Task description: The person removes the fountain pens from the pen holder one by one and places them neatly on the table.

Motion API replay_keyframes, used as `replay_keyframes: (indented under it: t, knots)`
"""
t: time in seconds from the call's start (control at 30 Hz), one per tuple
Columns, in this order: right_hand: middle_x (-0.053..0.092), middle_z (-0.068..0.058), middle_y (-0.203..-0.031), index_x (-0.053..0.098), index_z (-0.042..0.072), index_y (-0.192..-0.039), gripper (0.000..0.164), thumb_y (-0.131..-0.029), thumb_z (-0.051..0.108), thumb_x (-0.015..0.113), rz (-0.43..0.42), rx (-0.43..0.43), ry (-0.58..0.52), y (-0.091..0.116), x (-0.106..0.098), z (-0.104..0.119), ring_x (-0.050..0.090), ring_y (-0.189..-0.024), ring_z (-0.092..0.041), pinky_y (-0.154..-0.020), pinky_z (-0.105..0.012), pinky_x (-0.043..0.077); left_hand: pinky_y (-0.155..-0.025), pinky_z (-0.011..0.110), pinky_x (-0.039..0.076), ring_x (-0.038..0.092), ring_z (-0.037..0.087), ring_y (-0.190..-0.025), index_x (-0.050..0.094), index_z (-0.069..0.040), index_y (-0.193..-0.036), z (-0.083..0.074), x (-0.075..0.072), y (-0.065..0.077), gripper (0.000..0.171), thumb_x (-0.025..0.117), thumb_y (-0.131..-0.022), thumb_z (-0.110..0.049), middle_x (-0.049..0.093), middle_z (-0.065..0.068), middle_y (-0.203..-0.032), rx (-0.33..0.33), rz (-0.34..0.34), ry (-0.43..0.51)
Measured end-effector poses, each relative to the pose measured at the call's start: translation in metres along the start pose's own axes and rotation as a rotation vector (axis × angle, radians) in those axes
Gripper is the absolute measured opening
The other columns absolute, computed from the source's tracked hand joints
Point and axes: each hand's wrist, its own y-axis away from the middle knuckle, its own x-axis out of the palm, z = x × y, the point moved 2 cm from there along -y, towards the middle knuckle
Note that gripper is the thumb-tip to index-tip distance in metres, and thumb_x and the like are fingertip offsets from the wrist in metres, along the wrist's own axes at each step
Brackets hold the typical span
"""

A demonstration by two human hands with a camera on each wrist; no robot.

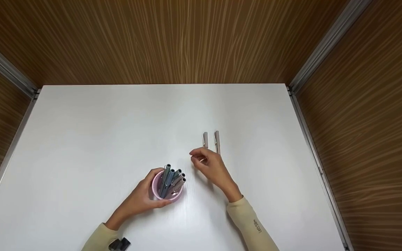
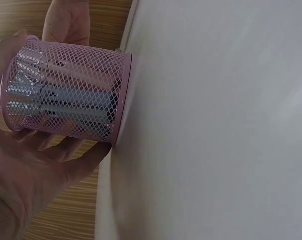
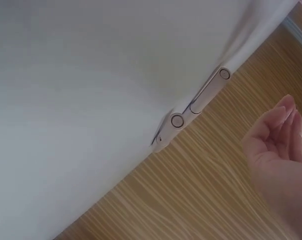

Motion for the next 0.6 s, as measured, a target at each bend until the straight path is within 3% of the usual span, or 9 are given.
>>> replay_keyframes:
  t: [0.13,0.37,0.43,0.6]
  knots:
    - [0.074,-0.014,-0.102,0.072,0.005,-0.113,0.017,-0.096,0.001,0.069,0.08,-0.049,-0.001,0.006,-0.002,0.02,0.068,-0.09,-0.025,-0.081,-0.034,0.057,-0.113,0.044,0.044,0.055,0.013,-0.13,0.038,-0.033,-0.15,0.0,0.001,0.0,0.094,0.089,-0.074,-0.053,0.055,-0.007,-0.143,-0.019,0.008,-0.001]
    - [0.074,-0.003,-0.11,0.072,0.01,-0.119,0.022,-0.099,0.018,0.07,0.206,-0.142,-0.02,0.006,0.002,-0.004,0.069,-0.095,-0.015,-0.083,-0.031,0.057,-0.114,0.046,0.043,0.055,0.014,-0.13,0.038,-0.034,-0.149,0.0,0.001,0.001,0.094,0.09,-0.073,-0.054,0.055,-0.008,-0.143,-0.028,0.008,0.015]
    - [0.073,0.0,-0.112,0.071,0.007,-0.121,0.023,-0.1,0.016,0.069,0.234,-0.165,-0.029,0.007,0.004,-0.002,0.068,-0.098,-0.017,-0.084,-0.034,0.058,-0.114,0.046,0.043,0.054,0.014,-0.131,0.038,-0.034,-0.149,0.001,0.0,0.001,0.094,0.09,-0.073,-0.054,0.055,-0.008,-0.143,-0.027,0.008,0.01]
    - [0.073,-0.006,-0.114,0.071,0.006,-0.121,0.022,-0.099,0.003,0.065,0.275,-0.239,-0.068,0.007,0.009,0.004,0.068,-0.1,-0.02,-0.085,-0.037,0.058,-0.113,0.046,0.044,0.055,0.015,-0.129,0.038,-0.033,-0.149,0.003,0.001,0.001,0.093,0.09,-0.074,-0.052,0.056,-0.007,-0.142,-0.02,0.012,0.021]
